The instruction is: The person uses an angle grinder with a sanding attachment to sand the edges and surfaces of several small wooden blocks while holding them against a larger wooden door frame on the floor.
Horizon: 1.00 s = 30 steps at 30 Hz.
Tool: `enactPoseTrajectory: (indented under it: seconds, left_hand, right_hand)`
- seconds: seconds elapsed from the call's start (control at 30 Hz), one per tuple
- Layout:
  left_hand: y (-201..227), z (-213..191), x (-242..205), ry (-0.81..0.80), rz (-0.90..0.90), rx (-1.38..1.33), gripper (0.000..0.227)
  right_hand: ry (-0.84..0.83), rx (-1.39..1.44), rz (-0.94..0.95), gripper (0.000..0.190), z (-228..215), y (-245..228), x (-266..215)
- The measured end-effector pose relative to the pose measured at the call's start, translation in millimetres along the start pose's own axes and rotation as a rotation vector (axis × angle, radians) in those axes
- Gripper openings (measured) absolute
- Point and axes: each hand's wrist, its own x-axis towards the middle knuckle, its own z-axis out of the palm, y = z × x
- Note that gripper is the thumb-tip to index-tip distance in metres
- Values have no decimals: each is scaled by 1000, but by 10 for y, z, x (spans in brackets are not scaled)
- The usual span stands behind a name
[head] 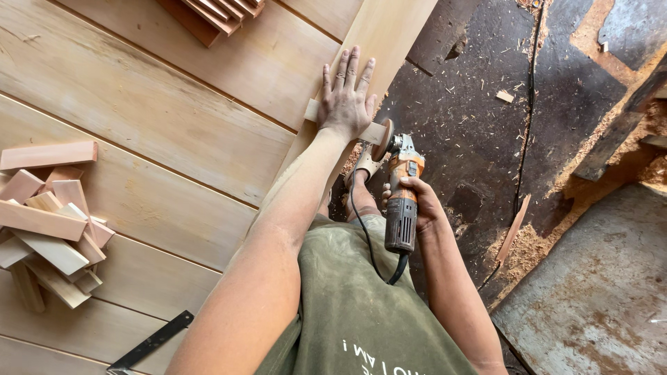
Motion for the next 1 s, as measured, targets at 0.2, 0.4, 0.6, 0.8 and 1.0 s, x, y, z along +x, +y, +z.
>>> enactPoseTrajectory:
  seconds: [0.2, 0.4, 0.6, 0.8, 1.0]
  left_hand:
    - [-7, 23, 1, 43, 8, -3, 67]
    - [-10, 31, -6, 30, 6, 2, 68]
    - [-15, 37, 10, 22, -1, -4, 68]
    - [-7, 27, -3, 17, -3, 2, 68]
    - [-2, -14, -8, 16, 2, 13, 67]
  right_hand:
    - [1, 29, 18, 57, -38, 85, 11]
    - [-9, 58, 39, 55, -99, 153, 31]
    - [-18, 72, 40, 55, -79, 152, 23]
    - [-7, 63, 20, 59, 17, 60, -2]
    - [7, -6, -35, 62, 36, -47, 39]
